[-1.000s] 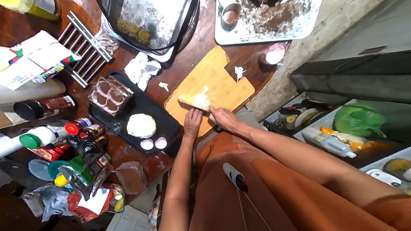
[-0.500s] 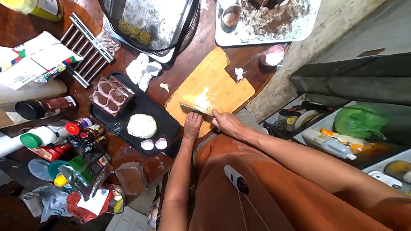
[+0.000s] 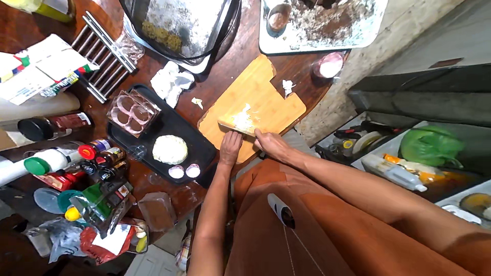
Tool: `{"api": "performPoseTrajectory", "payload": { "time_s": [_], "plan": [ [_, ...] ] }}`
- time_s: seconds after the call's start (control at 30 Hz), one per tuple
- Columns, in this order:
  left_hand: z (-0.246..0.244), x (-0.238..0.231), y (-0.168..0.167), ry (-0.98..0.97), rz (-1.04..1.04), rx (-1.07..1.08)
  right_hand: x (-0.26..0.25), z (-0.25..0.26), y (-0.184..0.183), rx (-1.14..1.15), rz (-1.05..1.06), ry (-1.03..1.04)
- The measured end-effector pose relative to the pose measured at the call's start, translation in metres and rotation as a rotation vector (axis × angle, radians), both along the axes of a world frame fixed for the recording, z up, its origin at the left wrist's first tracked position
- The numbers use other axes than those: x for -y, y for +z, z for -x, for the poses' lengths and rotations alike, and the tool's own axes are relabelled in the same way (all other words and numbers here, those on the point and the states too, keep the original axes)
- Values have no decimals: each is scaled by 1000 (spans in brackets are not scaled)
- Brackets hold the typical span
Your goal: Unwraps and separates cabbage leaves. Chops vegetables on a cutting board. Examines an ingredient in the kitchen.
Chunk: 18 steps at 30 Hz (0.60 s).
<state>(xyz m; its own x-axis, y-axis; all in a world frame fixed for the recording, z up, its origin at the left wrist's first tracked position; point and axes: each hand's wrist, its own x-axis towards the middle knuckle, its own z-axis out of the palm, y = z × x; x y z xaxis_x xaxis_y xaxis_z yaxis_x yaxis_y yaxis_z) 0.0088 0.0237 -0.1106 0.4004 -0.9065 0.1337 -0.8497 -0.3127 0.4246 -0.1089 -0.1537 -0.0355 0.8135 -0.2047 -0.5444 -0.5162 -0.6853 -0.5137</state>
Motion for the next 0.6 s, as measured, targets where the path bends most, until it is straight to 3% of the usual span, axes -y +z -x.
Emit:
{"api": "performPoseTrajectory", "payload": {
  "time_s": [0.2, 0.33, 0.5, 0.6],
  "plan": [
    [-3, 1, -1, 0, 24, -22, 5, -4, 15, 13, -23, 4],
    [-1, 1, -1, 14, 14, -23, 1, -4, -2, -12, -20, 3],
    [-3, 0, -2, -6, 29, -30, 4, -1, 14, 21, -23, 5],
    [0, -1, -1, 4, 24, -23, -1, 4, 3, 1, -17, 2]
  ]
}}
